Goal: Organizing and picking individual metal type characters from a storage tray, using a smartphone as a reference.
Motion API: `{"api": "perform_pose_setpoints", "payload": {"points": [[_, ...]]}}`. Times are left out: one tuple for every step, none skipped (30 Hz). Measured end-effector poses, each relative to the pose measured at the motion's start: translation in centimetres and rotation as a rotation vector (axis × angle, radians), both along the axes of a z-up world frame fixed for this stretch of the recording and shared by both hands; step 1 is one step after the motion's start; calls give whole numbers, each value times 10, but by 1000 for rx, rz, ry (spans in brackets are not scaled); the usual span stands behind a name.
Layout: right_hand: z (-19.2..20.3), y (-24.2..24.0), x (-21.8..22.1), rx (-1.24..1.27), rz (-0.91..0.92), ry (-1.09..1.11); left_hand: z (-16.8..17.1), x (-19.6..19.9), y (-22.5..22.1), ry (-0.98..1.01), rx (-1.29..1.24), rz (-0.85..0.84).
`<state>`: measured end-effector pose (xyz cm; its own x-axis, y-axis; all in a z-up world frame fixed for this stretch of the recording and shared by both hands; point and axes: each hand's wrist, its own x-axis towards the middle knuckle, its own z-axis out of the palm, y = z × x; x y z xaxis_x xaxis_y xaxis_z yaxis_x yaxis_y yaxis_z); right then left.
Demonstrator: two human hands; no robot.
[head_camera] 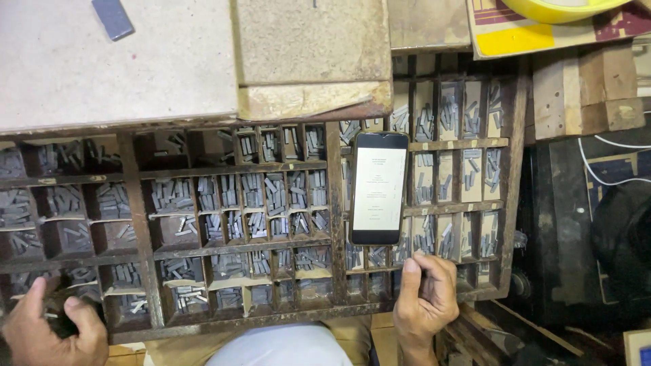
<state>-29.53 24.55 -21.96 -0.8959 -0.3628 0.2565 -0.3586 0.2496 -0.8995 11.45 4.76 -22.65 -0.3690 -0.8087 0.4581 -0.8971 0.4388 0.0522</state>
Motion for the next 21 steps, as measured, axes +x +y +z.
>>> {"api": "perform_pose_setpoints", "payload": {"points": [[0,0,0,3,5,2,5,-3,-2,-11,84,35],[0,0,0,6,10,3,11,-5,-3,-23,169,69],[-1,1,-1,5,10,3,14,-6,-5,-22,168,70],[-1,1,-1,4,14,12,16,-7,-8,13,210,54],[-2,1,-2,3,17,20,18,-9,-11,49,251,38],[-2,2,-1,3,16,20,14,-7,-6,50,251,37],[-2,2,-1,2,20,19,9,-5,-1,16,159,37],[-2,2,-1,-1,23,18,5,-3,3,-17,66,35],[-2,2,-1,-2,23,18,5,-1,0,-16,65,34],[-3,2,-2,-12,25,19,4,0,-3,8,75,-6],[-4,2,-2,-21,26,21,4,2,-6,33,85,-46],[-3,1,-2,-23,26,23,4,2,-6,35,83,-47],[-2,1,-2,-18,21,17,5,2,-7,40,104,-42],[-1,1,-1,-11,17,11,5,2,-7,44,126,-36],[-1,1,-1,-12,18,11,5,0,-3,44,125,-35],[-1,1,-1,-16,23,17,5,-3,1,36,89,-2],[-1,1,-1,-19,28,23,4,-5,5,28,53,31],[-1,1,-1,-19,28,23,3,-3,3,28,53,31],[-1,1,-2,-14,32,34,2,-1,2,33,61,8],[-1,1,-2,-9,36,45,1,2,0,37,70,-14],[-1,1,-1,-9,36,45,-1,3,1,37,71,-14]]}}
